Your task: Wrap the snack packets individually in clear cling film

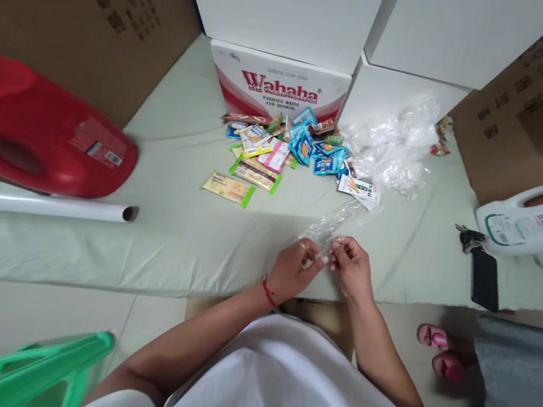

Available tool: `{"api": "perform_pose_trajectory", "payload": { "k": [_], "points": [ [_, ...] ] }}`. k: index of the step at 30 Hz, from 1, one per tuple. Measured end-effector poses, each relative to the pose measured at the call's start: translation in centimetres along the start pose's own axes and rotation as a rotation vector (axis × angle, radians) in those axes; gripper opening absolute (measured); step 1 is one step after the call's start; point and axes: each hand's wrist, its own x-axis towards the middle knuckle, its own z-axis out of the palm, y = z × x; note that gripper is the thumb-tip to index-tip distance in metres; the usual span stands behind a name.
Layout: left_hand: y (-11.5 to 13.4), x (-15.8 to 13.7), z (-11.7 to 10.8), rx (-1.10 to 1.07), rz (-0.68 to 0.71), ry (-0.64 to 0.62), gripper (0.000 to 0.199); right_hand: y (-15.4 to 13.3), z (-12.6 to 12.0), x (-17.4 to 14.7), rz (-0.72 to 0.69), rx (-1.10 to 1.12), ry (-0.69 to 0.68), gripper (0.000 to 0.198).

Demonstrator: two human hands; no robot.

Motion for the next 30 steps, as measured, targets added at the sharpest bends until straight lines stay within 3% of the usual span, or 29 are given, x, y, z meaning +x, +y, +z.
{"api": "perform_pose_trajectory", "payload": {
  "k": [2,6,12,19,22,26,30],
  "points": [
    [0.5,0.5,0.1,-0.057,-0.066,0.068,0.031,0.2,0.1,0.0,-0.020,-0.018,-0.068,0.039],
    [0.8,1.8,0.4,-0.058,-0.082,0.042,0.020,0.3,0.3,-0.1,-0.035,-0.072,-0.179,0.037],
    [-0.3,2.6,-1.0,-0.135,-0.160,0.259,0.022,-0.9,-0.8,0.0,0.000,0.018,-0.130,0.038],
    [-3.0,2.9,-5.1,-0.283,-0.329,0.485,0.016,-0.5,-5.0,0.8,0.060,0.041,-0.067,0.043],
    [-3.9,2.3,-6.3,-0.295,-0.381,0.509,0.016,0.4,-7.3,1.3,0.035,-0.119,-0.037,0.044],
    [-4.0,1.4,-6.1,-0.268,-0.404,0.439,0.020,0.0,-8.4,1.5,-0.198,-0.508,-0.065,0.049],
    [-3.4,1.1,-5.0,-0.289,-0.403,0.382,0.021,-0.9,-6.7,1.6,-0.575,-0.841,-0.296,0.080]
  ]
}}
